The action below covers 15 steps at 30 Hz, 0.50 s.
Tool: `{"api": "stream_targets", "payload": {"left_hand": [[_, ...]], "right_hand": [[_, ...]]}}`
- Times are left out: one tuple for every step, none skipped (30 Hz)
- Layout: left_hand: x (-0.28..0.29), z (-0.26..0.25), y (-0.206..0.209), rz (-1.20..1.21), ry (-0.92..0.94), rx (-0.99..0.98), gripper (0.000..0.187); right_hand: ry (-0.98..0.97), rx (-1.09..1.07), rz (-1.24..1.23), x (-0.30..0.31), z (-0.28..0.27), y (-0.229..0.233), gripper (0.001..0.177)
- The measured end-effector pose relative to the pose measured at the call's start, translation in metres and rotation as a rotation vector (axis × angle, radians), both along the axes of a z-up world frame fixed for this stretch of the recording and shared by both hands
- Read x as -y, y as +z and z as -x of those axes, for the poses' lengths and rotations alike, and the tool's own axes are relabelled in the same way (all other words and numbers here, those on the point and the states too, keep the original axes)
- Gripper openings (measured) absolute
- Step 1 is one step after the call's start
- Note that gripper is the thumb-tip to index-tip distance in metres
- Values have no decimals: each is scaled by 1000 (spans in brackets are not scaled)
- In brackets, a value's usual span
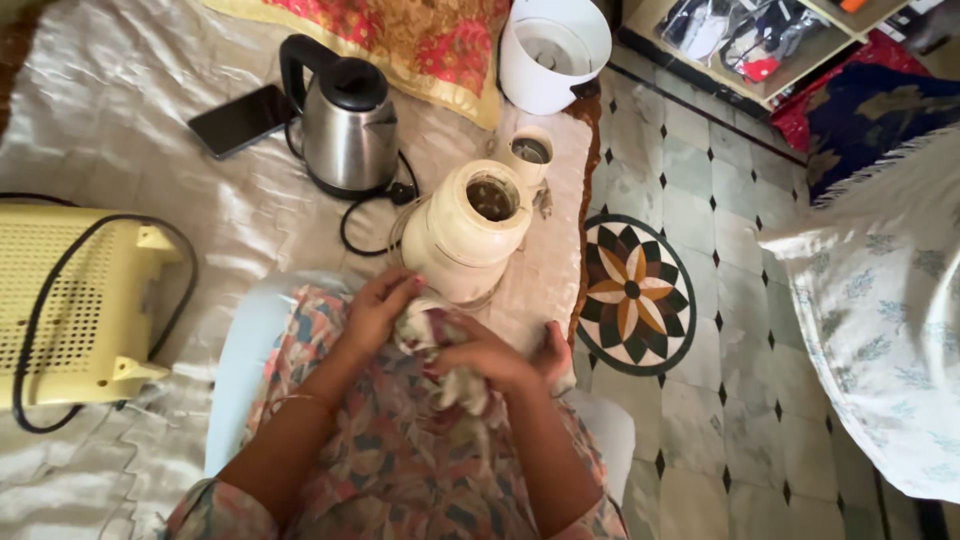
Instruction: The person wipes the exterior of a yellow appliance and a white cylindrical container using a striped cloth. They then handle a white cord and a clear plastic lid, wiping them with the cloth before placing them on the bed.
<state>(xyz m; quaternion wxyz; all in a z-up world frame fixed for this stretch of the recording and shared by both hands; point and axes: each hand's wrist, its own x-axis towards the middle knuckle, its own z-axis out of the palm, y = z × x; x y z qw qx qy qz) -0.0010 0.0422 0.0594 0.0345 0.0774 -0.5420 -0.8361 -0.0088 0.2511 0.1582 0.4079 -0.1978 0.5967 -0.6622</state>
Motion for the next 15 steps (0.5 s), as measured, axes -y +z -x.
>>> {"api": "stream_targets", "payload": {"left_hand": [[2,-1,9,-56,11,21,42],[5,-2,20,-112,21,42,47],[10,-1,33,-201,18,135,49],[16,2,47,-290,16,226,51],[17,-1,59,-382,17,325,53],[15,-6,68,-400,-15,293,58],[16,-8,75,-413,-45,256,63],[18,-11,81,-426,-75,219,68],[20,-13,84,-409,-108,203,72],[22,-16,85,-392,-142,186,76],[24,-16,85,-377,-179,165,81],[25,-17,83,-430,-210,136,83],[24,-18,81,-485,-239,104,86],[23,-17,79,-539,-269,71,88],[22,-18,77,-463,-260,98,82]], "right_hand": [[42,51,173,-11,0,-4,63],[12,125,312,-23,-3,-11,61],[-100,187,349,-33,-5,-18,60],[-231,262,429,-45,-8,-25,58],[-346,303,472,-53,-11,-32,57],[-460,293,462,-60,-12,-36,56],[-561,273,450,-62,-10,-39,55],[-653,248,427,-62,-6,-40,53],[-727,188,376,-62,-5,-39,52],[-793,132,322,-59,-3,-37,51],[-867,80,256,-57,-3,-35,50],[-851,9,201,-46,-2,-35,50],[-826,-62,147,-35,0,-34,49],[-790,-131,101,-23,2,-31,48],[-694,-223,72,-7,0,-29,47]]}}
